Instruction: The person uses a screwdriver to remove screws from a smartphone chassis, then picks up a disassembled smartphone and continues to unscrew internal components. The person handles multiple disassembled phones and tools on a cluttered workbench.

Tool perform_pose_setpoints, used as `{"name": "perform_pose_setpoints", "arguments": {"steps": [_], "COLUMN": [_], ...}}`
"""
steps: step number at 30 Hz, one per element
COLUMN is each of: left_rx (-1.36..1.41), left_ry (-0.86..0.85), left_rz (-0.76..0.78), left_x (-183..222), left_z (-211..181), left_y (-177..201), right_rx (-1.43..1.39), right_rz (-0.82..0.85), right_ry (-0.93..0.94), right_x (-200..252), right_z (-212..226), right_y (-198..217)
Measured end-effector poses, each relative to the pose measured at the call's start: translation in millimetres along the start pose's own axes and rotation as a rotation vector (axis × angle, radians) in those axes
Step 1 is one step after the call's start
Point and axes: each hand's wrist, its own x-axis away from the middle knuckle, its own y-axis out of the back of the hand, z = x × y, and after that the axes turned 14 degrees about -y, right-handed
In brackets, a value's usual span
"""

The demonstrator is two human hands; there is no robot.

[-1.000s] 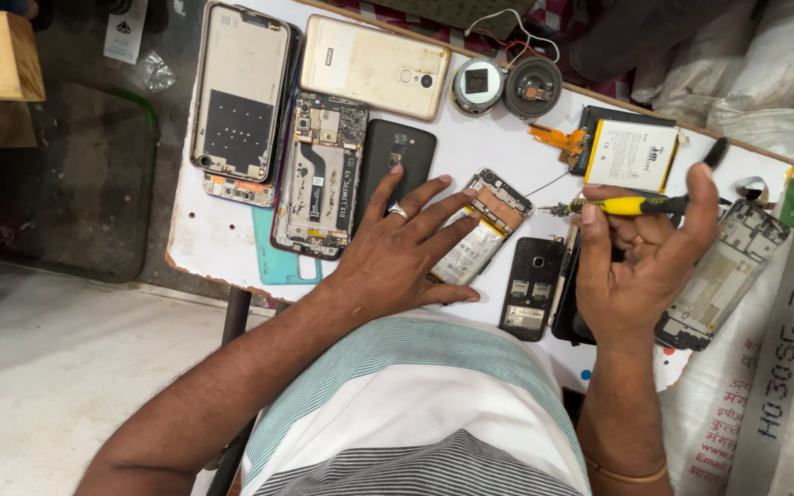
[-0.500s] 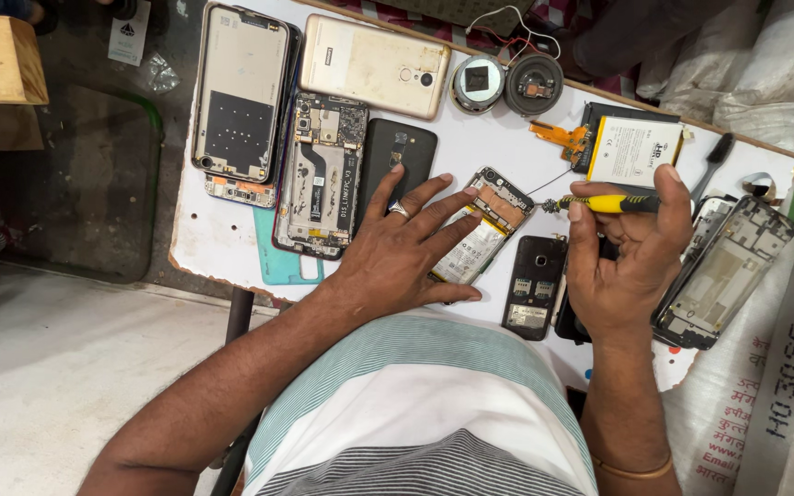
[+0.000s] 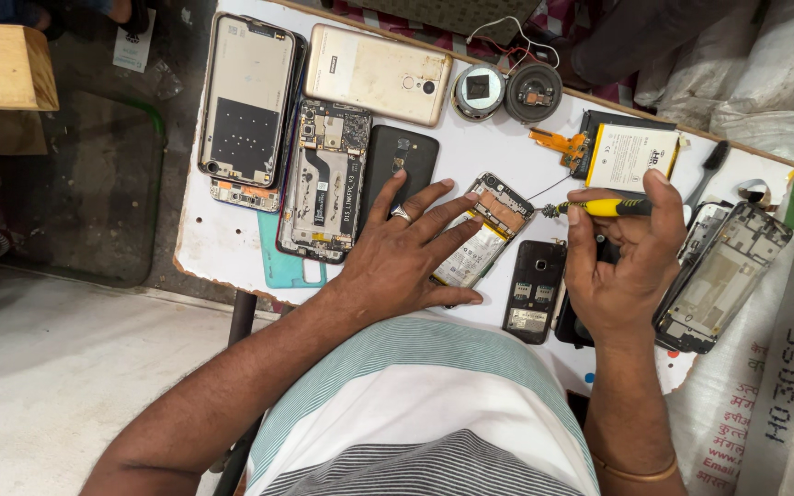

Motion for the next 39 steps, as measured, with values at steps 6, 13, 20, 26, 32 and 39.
{"name": "perform_pose_setpoints", "arguments": {"steps": [6,13,20,26,32,39], "left_rx": [0.003,0.039,0.002,0.002,-0.018,0.000], "left_ry": [0.007,0.022,0.073,0.019,0.007,0.010], "left_rz": [0.020,0.171,0.318,0.065,0.075,0.060], "left_x": [-2.8,-7.8,-9.2,-4.4,-0.2,-0.2], "left_z": [-3.1,-11.1,-13.3,-9.2,-7.5,-8.0], "left_y": [5.8,32.2,46.9,30.2,20.6,21.5], "right_rx": [0.153,0.115,0.040,0.102,0.055,0.060], "right_rz": [0.008,-0.011,0.023,0.020,0.012,-0.047], "right_ry": [0.089,0.113,0.100,0.155,0.109,0.146], "right_x": [-10.3,-11.5,-19.5,-26.4,-34.2,-33.4], "right_z": [7.6,4.7,3.0,9.7,8.2,3.6], "right_y": [2.4,1.6,-1.5,-2.7,-4.9,-9.3]}}
